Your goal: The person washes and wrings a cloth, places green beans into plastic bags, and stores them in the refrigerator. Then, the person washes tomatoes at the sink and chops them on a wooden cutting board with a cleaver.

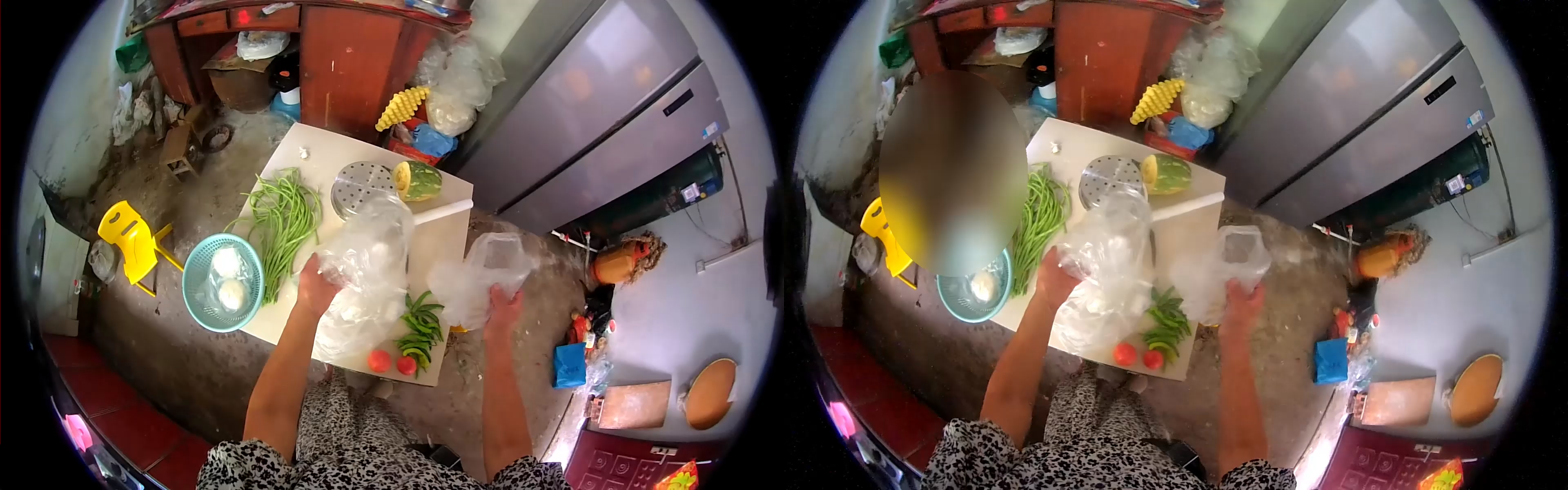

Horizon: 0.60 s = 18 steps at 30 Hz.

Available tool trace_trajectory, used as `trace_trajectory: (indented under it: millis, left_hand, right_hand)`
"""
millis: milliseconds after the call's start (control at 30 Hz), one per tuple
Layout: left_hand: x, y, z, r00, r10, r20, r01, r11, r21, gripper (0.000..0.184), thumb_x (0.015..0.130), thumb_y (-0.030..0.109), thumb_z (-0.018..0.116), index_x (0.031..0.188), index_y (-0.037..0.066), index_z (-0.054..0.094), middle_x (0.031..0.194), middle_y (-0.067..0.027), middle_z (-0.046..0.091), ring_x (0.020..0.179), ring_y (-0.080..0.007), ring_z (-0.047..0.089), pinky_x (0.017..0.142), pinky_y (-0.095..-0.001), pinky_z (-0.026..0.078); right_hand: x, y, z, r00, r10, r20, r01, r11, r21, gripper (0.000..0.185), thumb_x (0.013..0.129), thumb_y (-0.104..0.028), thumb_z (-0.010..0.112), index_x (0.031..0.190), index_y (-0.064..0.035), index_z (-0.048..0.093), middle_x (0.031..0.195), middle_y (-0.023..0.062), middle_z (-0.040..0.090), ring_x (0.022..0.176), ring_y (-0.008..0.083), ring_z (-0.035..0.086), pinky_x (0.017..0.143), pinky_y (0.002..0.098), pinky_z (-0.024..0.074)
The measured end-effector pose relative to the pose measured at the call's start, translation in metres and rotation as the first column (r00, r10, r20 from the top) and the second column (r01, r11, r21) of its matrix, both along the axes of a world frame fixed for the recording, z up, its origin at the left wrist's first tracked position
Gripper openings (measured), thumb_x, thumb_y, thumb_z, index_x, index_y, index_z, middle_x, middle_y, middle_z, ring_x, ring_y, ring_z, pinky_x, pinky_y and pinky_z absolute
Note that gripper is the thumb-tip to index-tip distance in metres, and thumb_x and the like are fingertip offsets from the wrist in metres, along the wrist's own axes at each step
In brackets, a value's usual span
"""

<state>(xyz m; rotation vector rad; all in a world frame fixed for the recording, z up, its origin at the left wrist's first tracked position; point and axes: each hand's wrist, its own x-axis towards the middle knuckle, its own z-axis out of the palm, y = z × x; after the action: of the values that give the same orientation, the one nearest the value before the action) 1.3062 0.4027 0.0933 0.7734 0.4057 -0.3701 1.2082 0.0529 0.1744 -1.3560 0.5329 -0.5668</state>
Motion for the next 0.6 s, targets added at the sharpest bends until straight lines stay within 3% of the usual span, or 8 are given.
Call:
trace_trajectory:
  millis: [33, 100, 133, 200, 267, 367, 400, 600]
  left_hand:
    - [-0.006, -0.003, 0.007, 0.999, 0.027, 0.026, -0.031, 0.985, 0.168, 0.060, 0.101, 0.043, 0.043, 0.146, 0.003, 0.036, 0.145, -0.0196, 0.043, 0.136, -0.0332, 0.041, 0.107, -0.0531, 0.039]
    - [-0.009, -0.014, 0.014, 0.942, 0.240, -0.237, -0.231, 0.971, 0.066, 0.068, 0.100, 0.046, 0.045, 0.150, 0.003, 0.031, 0.150, -0.0215, 0.037, 0.140, -0.0340, 0.034, 0.112, -0.0536, 0.032]
    - [-0.019, -0.023, 0.020, 0.981, 0.195, 0.002, -0.183, 0.918, 0.352, 0.074, 0.096, 0.045, 0.053, 0.151, 0.002, 0.029, 0.151, -0.0228, 0.034, 0.141, -0.0347, 0.032, 0.113, -0.0508, 0.029]
    - [-0.039, -0.042, 0.020, 0.926, -0.009, 0.377, -0.328, 0.473, 0.818, 0.084, 0.089, 0.041, 0.068, 0.150, 0.000, 0.028, 0.148, -0.0241, 0.036, 0.137, -0.0350, 0.034, 0.112, -0.0460, 0.029]
    - [-0.057, -0.072, 0.015, 0.836, -0.221, 0.503, -0.439, 0.283, 0.853, 0.084, 0.085, 0.036, 0.075, 0.147, -0.001, 0.033, 0.132, -0.0222, 0.049, 0.121, -0.0336, 0.048, 0.100, -0.0442, 0.039]
    - [-0.067, -0.095, 0.058, 0.889, -0.402, 0.221, 0.129, 0.681, 0.721, 0.066, 0.088, 0.029, 0.071, 0.140, -0.001, 0.044, 0.090, -0.0115, 0.065, 0.083, -0.0250, 0.063, 0.075, -0.0395, 0.052]
    - [-0.064, -0.091, 0.043, 0.926, -0.308, 0.217, 0.120, 0.786, 0.606, 0.054, 0.088, 0.019, 0.068, 0.136, 0.000, 0.050, 0.084, -0.0051, 0.062, 0.077, -0.0183, 0.060, 0.071, -0.0333, 0.052]
    - [-0.037, 0.016, 0.023, 0.978, -0.175, 0.116, 0.163, 0.981, 0.102, 0.044, 0.086, 0.013, 0.058, 0.129, 0.004, 0.057, 0.112, -0.0061, 0.062, 0.105, -0.0191, 0.060, 0.090, -0.0384, 0.049]
  right_hand:
    - [-0.002, 0.001, 0.000, 0.999, 0.014, -0.034, -0.016, 0.999, -0.040, 0.032, 0.093, -0.015, 0.062, 0.121, -0.0050, 0.052, 0.097, 0.0013, 0.063, 0.076, 0.0079, 0.056, 0.065, 0.0250, 0.0467]
    - [-0.007, 0.009, 0.001, 0.994, 0.057, -0.097, -0.064, 0.996, -0.064, 0.029, 0.095, -0.017, 0.060, 0.122, -0.0057, 0.053, 0.092, -0.0003, 0.063, 0.068, 0.0049, 0.051, 0.057, 0.0225, 0.0419]
    - [-0.008, 0.017, 0.004, 0.989, 0.086, -0.124, -0.093, 0.994, -0.049, 0.028, 0.096, -0.018, 0.058, 0.122, -0.0064, 0.054, 0.090, -0.0011, 0.063, 0.065, 0.0037, 0.048, 0.054, 0.0217, 0.0390]
    - [-0.008, 0.033, 0.008, 0.979, 0.153, -0.136, -0.154, 0.988, 0.000, 0.030, 0.097, -0.016, 0.055, 0.126, -0.0076, 0.055, 0.091, -0.0004, 0.064, 0.063, 0.0032, 0.047, 0.051, 0.0210, 0.0375]
    - [-0.005, 0.054, 0.004, 0.963, 0.250, -0.102, -0.243, 0.967, 0.071, 0.036, 0.097, -0.012, 0.052, 0.133, -0.0084, 0.054, 0.095, 0.0025, 0.066, 0.067, 0.0045, 0.049, 0.052, 0.0210, 0.0401]
    - [-0.009, 0.062, -0.017, 0.798, 0.542, -0.262, -0.556, 0.831, 0.026, 0.036, 0.097, -0.012, 0.050, 0.132, -0.0076, 0.059, 0.098, 0.0017, 0.062, 0.083, 0.0116, 0.057, 0.074, 0.0278, 0.0484]
    - [-0.005, 0.053, -0.016, 0.766, 0.552, -0.329, -0.607, 0.790, -0.087, 0.041, 0.095, -0.009, 0.051, 0.135, -0.0075, 0.057, 0.104, 0.0039, 0.061, 0.091, 0.0135, 0.056, 0.080, 0.0298, 0.0474]
    - [0.002, -0.009, -0.014, 0.813, 0.128, -0.568, -0.545, 0.511, -0.665, 0.051, 0.087, -0.001, 0.053, 0.137, -0.0061, 0.055, 0.104, 0.0075, 0.062, 0.089, 0.0171, 0.059, 0.079, 0.0313, 0.0482]
